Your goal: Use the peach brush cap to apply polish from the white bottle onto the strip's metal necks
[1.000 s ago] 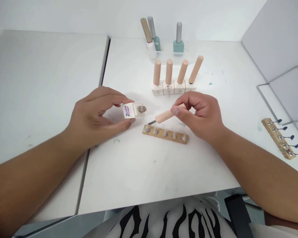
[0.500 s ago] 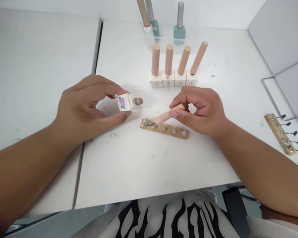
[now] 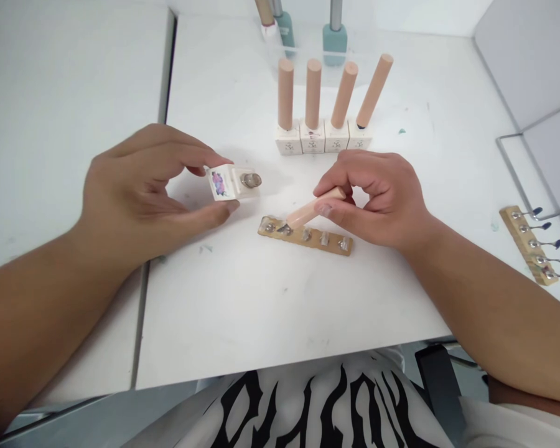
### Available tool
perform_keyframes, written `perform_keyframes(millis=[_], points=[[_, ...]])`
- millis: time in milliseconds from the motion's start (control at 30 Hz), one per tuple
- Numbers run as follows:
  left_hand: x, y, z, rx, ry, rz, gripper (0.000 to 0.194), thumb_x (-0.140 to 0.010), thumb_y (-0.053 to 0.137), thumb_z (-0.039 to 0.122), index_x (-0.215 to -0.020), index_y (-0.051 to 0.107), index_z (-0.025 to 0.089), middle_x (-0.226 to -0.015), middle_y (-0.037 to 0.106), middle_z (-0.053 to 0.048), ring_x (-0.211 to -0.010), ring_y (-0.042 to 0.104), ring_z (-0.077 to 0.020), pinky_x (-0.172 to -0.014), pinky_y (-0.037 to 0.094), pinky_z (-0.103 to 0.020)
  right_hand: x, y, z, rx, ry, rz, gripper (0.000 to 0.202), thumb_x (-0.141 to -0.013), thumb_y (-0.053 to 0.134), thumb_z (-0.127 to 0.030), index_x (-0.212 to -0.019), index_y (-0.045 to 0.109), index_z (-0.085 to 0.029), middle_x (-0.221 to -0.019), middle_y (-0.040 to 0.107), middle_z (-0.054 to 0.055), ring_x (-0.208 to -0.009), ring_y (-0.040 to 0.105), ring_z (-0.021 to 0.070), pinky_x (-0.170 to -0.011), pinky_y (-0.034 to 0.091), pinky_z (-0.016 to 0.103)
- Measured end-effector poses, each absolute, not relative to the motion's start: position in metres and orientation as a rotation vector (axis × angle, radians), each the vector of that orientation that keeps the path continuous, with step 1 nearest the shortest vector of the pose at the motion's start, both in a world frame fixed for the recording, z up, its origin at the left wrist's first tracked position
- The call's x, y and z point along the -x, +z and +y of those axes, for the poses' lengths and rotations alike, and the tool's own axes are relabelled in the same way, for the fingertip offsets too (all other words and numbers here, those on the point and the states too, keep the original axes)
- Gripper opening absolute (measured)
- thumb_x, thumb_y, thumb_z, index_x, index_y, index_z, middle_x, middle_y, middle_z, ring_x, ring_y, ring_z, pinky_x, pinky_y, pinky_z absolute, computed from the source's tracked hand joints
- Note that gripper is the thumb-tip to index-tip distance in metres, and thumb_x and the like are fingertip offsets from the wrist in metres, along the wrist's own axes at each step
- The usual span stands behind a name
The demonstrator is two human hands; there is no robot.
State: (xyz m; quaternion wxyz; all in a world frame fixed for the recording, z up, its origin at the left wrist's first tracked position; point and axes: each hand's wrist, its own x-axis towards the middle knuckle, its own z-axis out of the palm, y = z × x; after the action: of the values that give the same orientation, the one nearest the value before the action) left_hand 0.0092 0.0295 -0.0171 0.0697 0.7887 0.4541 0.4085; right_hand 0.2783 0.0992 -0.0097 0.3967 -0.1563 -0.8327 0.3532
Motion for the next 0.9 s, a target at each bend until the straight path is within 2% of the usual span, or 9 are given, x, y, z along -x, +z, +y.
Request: perform_keyframes(millis=[200, 500, 733, 900], points=[[-0.0096, -0.0161, 0.0291, -2.345, 1.209, 1.393, 0.034, -0.071, 0.072, 0.022, -0.101, 0.063, 0.033, -0.087, 0.063, 0.001, -0.076, 0.056, -0.0194, -0.061, 0.047, -0.038, -0.2786, -0.0097, 0.0992, 0.406, 0.888, -2.104, 0.010, -0.075, 0.069, -0.017, -0.082, 0.068, -0.024, -0.060, 0.054, -0.003, -0.054, 0.049, 0.0100, -0.051, 0.038, 0.028], [-0.0069, -0.0171, 0.0305, -2.391, 1.227, 1.365, 0.035, -0.068, 0.074, 0.016, -0.101, 0.064, 0.027, -0.087, 0.064, 0.001, -0.077, 0.054, -0.0169, -0.063, 0.048, -0.036, -0.2807, -0.0080, 0.0998, 0.440, 0.910, -2.101, 0.010, -0.074, 0.070, -0.020, -0.081, 0.069, -0.027, -0.058, 0.054, -0.002, -0.052, 0.047, 0.0109, -0.050, 0.037, 0.030], [-0.0063, -0.0166, 0.0305, -2.396, 1.231, 1.356, 0.037, -0.067, 0.075, 0.013, -0.100, 0.064, 0.025, -0.087, 0.063, 0.002, -0.076, 0.052, -0.0142, -0.062, 0.047, -0.033, -0.2787, -0.0068, 0.0993, 0.393, 0.884, -2.078, 0.009, -0.075, 0.069, -0.017, -0.079, 0.069, -0.025, -0.055, 0.052, -0.002, -0.051, 0.046, 0.0104, -0.048, 0.035, 0.029], [-0.0059, -0.0171, 0.0297, -2.401, 1.227, 1.361, 0.037, -0.067, 0.075, 0.014, -0.101, 0.065, 0.025, -0.088, 0.064, 0.000, -0.074, 0.052, -0.0155, -0.061, 0.047, -0.035, -0.2787, -0.0051, 0.0983, 0.445, 0.872, -2.072, 0.005, -0.075, 0.069, -0.021, -0.075, 0.069, -0.027, -0.053, 0.051, -0.002, -0.050, 0.046, 0.0113, -0.047, 0.035, 0.030]])
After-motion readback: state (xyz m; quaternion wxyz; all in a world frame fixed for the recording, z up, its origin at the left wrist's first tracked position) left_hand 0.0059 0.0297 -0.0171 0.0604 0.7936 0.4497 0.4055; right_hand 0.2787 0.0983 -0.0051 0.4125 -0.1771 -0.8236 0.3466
